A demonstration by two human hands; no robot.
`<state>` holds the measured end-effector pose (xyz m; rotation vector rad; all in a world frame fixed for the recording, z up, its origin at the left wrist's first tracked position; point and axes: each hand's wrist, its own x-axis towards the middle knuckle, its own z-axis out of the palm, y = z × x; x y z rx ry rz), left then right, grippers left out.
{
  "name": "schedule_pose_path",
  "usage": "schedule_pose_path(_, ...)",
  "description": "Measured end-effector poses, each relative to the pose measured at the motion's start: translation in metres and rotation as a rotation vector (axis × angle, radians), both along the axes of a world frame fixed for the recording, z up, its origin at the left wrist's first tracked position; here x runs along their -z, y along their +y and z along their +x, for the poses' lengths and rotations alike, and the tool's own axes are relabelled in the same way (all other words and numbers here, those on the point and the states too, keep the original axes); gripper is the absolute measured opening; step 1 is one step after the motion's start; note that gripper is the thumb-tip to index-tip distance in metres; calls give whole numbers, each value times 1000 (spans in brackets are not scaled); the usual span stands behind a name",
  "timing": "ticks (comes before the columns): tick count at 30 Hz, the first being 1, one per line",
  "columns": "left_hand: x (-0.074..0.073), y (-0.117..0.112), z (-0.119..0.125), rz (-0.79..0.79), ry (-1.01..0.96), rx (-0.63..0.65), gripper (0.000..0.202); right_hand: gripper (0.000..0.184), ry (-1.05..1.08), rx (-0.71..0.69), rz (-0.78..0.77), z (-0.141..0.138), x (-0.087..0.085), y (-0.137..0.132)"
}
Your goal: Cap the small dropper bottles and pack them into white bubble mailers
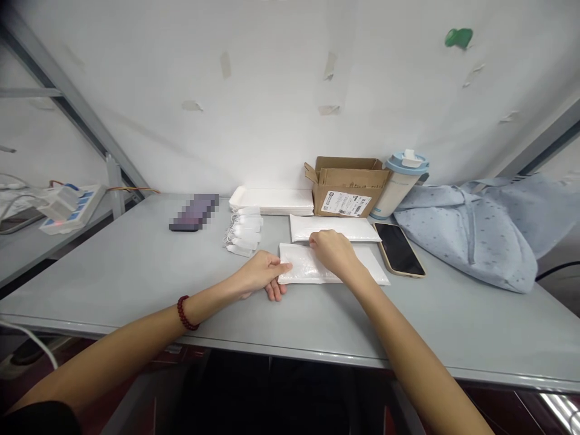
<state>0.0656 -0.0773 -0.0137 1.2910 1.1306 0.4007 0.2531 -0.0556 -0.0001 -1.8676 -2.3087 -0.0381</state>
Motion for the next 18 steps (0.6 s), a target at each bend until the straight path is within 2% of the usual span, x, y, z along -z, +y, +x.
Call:
schedule_pose_path(6, 0, 2, -5, 80, 38, 12, 33, 23, 65, -58, 28, 4, 4, 4)
schedule_pose_path(12, 0, 3, -6, 14, -50, -62, 31, 29, 216, -65, 97, 3, 6, 6)
schedule_pose_path(18, 2, 4, -7, 4, -100, -23, 30, 38, 319, -93, 116, 2, 11, 10)
